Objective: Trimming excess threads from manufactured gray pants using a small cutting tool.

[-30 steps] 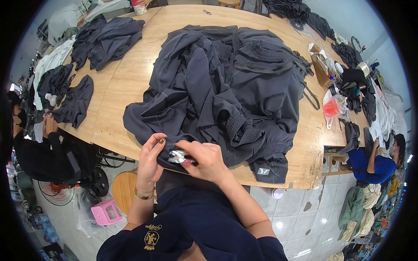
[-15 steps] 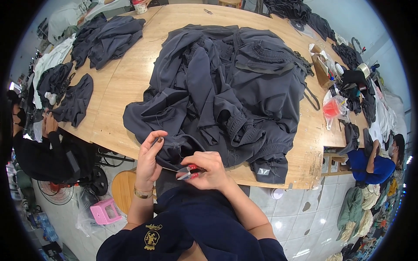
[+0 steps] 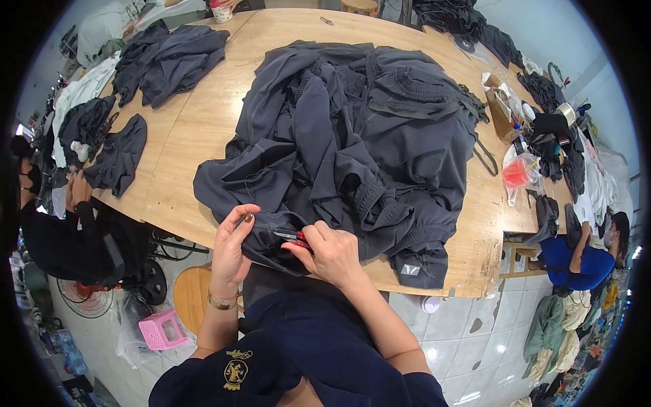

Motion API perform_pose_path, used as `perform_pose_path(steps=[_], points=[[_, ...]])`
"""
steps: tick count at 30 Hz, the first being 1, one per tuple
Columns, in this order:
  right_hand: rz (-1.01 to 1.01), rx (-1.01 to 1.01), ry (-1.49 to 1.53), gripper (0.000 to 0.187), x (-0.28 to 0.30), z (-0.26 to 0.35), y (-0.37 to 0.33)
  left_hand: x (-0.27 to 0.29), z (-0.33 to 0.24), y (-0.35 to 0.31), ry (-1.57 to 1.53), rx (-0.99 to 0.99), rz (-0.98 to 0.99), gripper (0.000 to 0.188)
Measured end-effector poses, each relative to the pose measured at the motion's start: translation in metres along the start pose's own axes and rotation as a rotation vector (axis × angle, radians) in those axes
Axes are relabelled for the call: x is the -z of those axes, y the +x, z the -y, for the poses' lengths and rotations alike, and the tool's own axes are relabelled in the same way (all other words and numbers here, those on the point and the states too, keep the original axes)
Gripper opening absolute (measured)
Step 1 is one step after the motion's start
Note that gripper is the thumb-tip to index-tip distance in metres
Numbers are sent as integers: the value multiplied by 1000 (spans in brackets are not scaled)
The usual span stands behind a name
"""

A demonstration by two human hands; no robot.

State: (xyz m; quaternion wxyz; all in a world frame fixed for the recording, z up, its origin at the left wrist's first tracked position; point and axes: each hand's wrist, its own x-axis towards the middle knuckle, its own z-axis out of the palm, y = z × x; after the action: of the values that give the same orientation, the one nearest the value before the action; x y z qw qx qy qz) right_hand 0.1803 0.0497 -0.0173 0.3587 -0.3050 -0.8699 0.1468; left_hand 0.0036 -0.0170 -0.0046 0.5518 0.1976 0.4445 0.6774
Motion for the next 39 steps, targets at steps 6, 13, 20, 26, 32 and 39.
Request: perform_pose_path(steps=[6, 13, 20, 26, 32, 39], points=[[2, 23, -40, 35, 4, 4, 6, -3, 0, -1, 67, -44, 4, 15], [35, 55, -76, 35, 4, 1, 7, -6, -3, -3, 94, -67, 12, 15], [35, 25, -38, 35, 7, -3, 4, -4, -2, -2, 64, -55, 10, 15], [36, 44, -52, 36, 5, -2, 6, -7, -2, -2, 56, -45, 14, 15], [28, 49, -57, 37, 4, 1, 11, -5, 0, -2, 44, -27, 10, 15], [37, 60, -57, 36, 3, 0, 12, -6, 1, -2, 72, -29, 12, 15]])
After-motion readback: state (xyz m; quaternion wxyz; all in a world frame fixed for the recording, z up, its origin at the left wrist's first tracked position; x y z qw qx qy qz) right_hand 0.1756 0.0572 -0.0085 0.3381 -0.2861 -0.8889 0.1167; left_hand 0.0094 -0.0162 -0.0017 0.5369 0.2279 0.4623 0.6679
